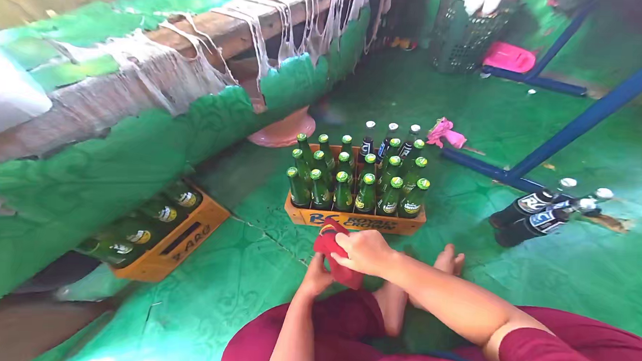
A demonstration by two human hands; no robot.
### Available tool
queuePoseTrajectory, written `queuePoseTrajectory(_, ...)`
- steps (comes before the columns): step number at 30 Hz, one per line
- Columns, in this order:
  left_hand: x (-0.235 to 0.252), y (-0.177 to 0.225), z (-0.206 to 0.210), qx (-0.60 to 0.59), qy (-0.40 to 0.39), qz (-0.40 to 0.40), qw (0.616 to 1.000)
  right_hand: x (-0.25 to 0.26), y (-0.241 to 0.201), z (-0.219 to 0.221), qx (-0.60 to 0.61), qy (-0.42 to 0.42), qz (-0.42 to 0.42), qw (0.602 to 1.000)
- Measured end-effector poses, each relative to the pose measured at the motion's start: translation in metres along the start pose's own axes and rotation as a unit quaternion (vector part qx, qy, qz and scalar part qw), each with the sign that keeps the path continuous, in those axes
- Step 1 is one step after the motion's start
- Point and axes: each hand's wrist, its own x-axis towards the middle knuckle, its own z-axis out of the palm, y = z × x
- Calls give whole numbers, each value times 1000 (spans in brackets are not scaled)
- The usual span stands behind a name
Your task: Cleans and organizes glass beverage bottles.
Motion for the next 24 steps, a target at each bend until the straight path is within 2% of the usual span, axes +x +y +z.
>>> queuePoseTrajectory(2, 4, -7, -10, -3, 24, -23, 999, 0, 9, -12, 16, 128, -5, 992)
queuePoseTrajectory(4, 4, -4, -18, -40, 83, -46, 995, -1, 12, -47, 11, 246, 4, 969)
queuePoseTrajectory(7, 3, 0, -23, -119, 174, -65, 975, -4, 16, -118, -43, 362, 22, 931)
queuePoseTrajectory(10, 6, 2, -22, -145, 218, -77, 962, 4, 17, -182, -116, 438, 69, 889)
queuePoseTrajectory(13, 8, 4, -19, -143, 230, -91, 959, 27, 19, -221, -135, 422, 141, 885)
queuePoseTrajectory(16, 9, 5, -18, -145, 234, -96, 957, 56, 28, -233, -141, 370, 199, 897)
queuePoseTrajectory(24, 17, -4, -21, -133, 247, -98, 955, 111, 82, -191, -140, 233, 254, 928)
